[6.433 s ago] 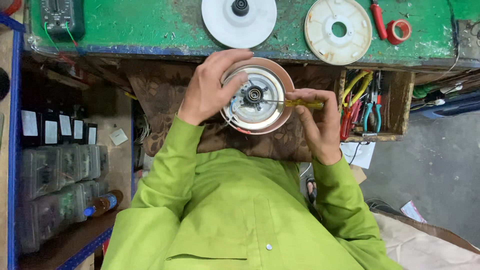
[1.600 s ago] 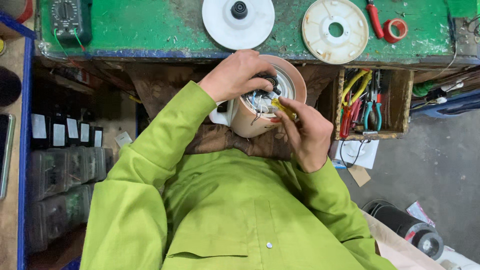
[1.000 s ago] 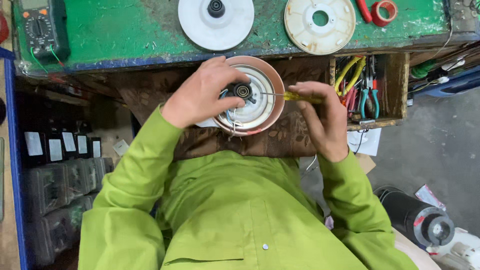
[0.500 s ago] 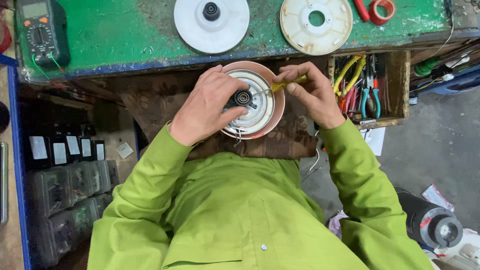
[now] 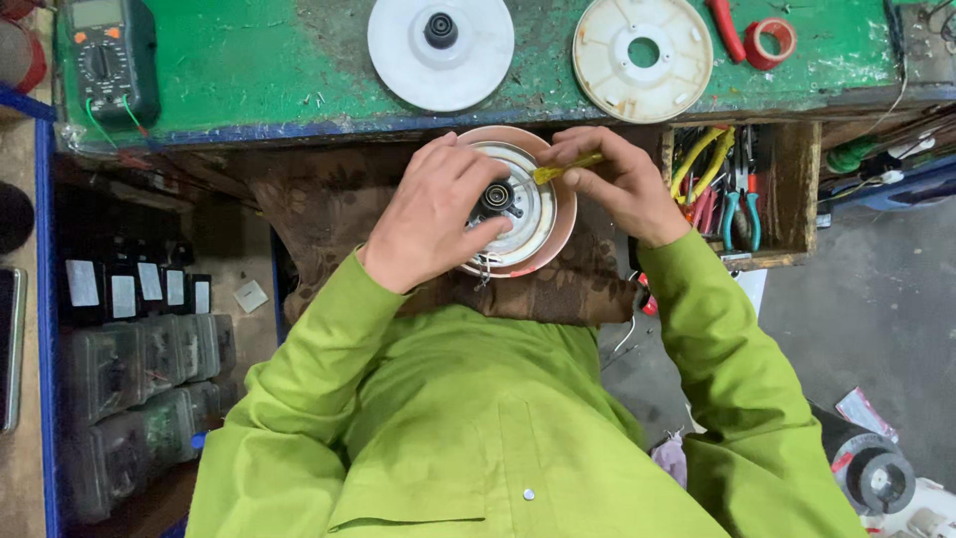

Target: The person repairs an electric kettle by removing the internal components, soldering wires, and using a screwdriver to reassemble the base unit.

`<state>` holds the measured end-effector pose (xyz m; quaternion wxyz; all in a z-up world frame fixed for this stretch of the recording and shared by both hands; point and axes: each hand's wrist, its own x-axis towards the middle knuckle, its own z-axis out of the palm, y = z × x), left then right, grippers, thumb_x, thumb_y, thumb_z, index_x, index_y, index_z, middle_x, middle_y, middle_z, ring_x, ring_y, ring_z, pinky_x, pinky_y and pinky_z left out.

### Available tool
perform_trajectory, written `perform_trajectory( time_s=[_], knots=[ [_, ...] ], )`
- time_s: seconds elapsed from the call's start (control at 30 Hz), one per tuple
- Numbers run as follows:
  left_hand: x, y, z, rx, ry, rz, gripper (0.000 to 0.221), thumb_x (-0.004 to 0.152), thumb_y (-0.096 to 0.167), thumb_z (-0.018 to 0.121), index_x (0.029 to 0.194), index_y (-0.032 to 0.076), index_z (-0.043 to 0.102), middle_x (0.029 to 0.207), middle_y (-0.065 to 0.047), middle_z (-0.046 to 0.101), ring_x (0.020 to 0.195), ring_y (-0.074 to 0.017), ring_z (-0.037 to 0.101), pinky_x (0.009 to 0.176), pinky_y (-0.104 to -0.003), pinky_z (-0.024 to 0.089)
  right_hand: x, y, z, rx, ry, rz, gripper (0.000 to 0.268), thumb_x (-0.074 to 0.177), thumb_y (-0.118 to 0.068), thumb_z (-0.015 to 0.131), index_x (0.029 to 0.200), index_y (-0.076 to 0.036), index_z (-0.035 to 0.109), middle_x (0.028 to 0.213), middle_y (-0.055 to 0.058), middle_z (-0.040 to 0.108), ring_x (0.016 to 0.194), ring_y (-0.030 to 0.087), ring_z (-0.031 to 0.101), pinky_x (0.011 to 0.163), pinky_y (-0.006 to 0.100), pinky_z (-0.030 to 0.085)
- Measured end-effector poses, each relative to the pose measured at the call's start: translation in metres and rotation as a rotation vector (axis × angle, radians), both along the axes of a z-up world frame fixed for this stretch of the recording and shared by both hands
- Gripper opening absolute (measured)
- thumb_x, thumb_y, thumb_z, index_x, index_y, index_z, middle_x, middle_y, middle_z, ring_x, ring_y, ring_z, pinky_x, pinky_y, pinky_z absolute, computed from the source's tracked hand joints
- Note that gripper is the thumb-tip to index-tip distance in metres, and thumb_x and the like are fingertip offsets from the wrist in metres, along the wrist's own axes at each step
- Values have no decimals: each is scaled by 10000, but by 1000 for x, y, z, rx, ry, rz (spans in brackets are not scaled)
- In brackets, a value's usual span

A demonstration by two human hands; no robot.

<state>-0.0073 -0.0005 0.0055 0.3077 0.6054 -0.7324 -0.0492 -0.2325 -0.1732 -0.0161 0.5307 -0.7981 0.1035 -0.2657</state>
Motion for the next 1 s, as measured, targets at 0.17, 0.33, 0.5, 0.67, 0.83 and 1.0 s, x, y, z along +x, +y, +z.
perform_trajectory(
  time_s=[0.17,0.33,0.5,0.67,0.83,1.0],
  knots=[
    [0,-3,-2,-13,-3,37,537,830,311,911,1223,54,652,1266,-124,591,1194,-342,659,1203,-517,427,-1,-13,6,-132,88,4,276,1069,-135,736,1309,-2,707,1264,223,657,1258,324,604,1087,504,484],
    [-1,-6,-8,-41,-51,31,505,822,309,907,1171,38,662,1224,-115,596,1179,-333,670,1213,-503,410,0,-26,-3,25,86,39,296,1046,-80,761,1315,18,687,1103,140,682,883,146,628,798,321,566],
    [1,-4,-16,-57,-30,18,506,845,378,894,1184,86,658,1133,-91,644,1178,-311,668,1224,-505,387,2,-29,19,-218,149,137,237,1026,-114,775,1246,-27,753,1179,192,708,1182,345,626,1063,517,466],
    [-2,-5,-19,-68,-18,30,494,871,409,882,1182,96,660,1083,-88,671,1159,-305,668,1228,-512,385,12,-23,41,-327,218,158,210,1022,-154,782,1225,-104,790,1115,166,739,1121,347,650,1004,506,511],
    [2,-5,-19,-64,1,40,491,889,436,863,1189,104,660,1053,-90,683,1166,-300,664,1234,-517,380,19,-16,51,-399,243,187,199,1044,-172,744,1235,-131,783,1077,154,747,1024,374,655,925,509,535],
    [2,-5,-17,-35,49,10,518,885,417,867,1224,102,634,1027,-110,731,1194,-274,673,1253,-516,365,16,-11,59,-591,245,172,134,1080,-103,700,1192,-62,761,1171,191,731,1016,430,636,869,541,541]
  ],
)
